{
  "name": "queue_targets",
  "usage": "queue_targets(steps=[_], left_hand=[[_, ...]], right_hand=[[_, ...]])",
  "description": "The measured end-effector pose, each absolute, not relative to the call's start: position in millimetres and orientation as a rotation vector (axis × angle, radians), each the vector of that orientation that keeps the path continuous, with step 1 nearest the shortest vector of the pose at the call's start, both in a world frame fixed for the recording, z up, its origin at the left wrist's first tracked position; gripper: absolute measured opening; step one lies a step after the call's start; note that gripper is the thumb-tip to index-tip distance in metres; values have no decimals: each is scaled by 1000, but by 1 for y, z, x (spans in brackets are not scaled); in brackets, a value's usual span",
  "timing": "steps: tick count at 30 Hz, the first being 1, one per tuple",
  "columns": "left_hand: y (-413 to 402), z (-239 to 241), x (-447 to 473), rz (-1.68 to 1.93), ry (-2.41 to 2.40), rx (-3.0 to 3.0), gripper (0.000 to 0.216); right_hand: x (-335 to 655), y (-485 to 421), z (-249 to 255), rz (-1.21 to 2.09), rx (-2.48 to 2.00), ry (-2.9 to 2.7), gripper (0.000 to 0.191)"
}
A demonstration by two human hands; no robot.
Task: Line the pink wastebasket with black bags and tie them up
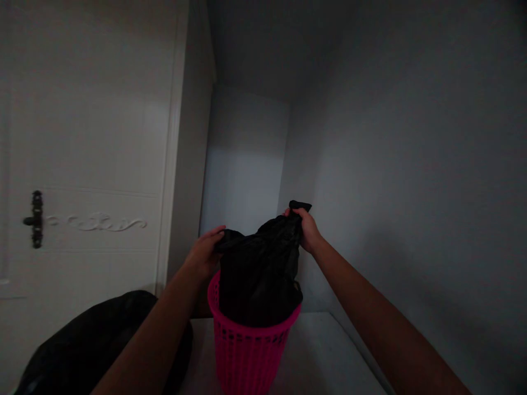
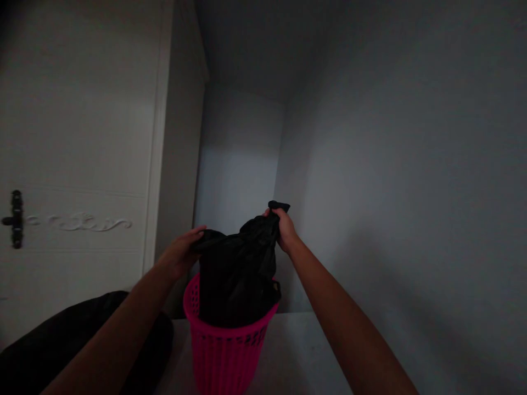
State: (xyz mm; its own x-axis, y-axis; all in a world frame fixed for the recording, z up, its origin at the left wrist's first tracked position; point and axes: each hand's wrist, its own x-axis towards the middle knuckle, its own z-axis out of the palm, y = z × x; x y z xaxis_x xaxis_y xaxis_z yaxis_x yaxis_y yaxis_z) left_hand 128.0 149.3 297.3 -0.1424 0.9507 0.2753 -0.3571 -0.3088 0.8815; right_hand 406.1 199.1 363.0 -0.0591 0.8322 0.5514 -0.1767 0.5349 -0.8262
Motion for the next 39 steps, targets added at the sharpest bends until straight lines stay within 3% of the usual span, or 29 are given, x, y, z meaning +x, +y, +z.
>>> queue_targets(steps=[7, 9, 12, 14, 17, 20, 24, 28, 29, 31, 33, 34, 36, 39], left_hand=[[126, 301, 108, 1804, 751, 1356, 91], [129, 290, 102, 1846, 960, 1517, 79], [137, 274, 94, 1895, 1221, 1558, 40], [141, 267, 92, 1926, 1279, 1542, 30], [139, 267, 97, 1946, 1328, 1535, 26], [131, 275, 109, 1917, 1311, 1571, 26], [118, 284, 133, 1831, 1190, 1627, 31], [108, 282, 153, 1731, 1042, 1653, 37], [106, 280, 155, 1703, 1013, 1665, 38], [102, 276, 154, 1649, 957, 1666, 46], [98, 272, 147, 1600, 902, 1627, 69], [97, 269, 144, 1575, 882, 1596, 85], [96, 262, 139, 1518, 861, 1534, 105], [100, 252, 144, 1381, 799, 1399, 94]], right_hand=[[446, 213, 358, 626, -895, -1348, 23], [452, 209, 355, 643, -918, -1316, 22], [456, 200, 344, 709, -902, -1264, 22], [457, 190, 333, 722, -881, -1226, 26], [457, 169, 315, 609, -887, -1074, 44], [448, 136, 302, 249, -826, -966, 65], [408, 100, 300, -201, -600, -1774, 61], [351, 114, 292, 51, -836, -2275, 118], [341, 123, 289, 135, -911, -2337, 111], [327, 140, 283, 272, -1028, -2416, 70], [323, 151, 281, 330, -1055, -2427, 28], [323, 152, 282, 335, -1040, -2411, 15], [325, 150, 287, 327, -987, -2366, 12], [331, 138, 298, 307, -848, -2357, 21]])
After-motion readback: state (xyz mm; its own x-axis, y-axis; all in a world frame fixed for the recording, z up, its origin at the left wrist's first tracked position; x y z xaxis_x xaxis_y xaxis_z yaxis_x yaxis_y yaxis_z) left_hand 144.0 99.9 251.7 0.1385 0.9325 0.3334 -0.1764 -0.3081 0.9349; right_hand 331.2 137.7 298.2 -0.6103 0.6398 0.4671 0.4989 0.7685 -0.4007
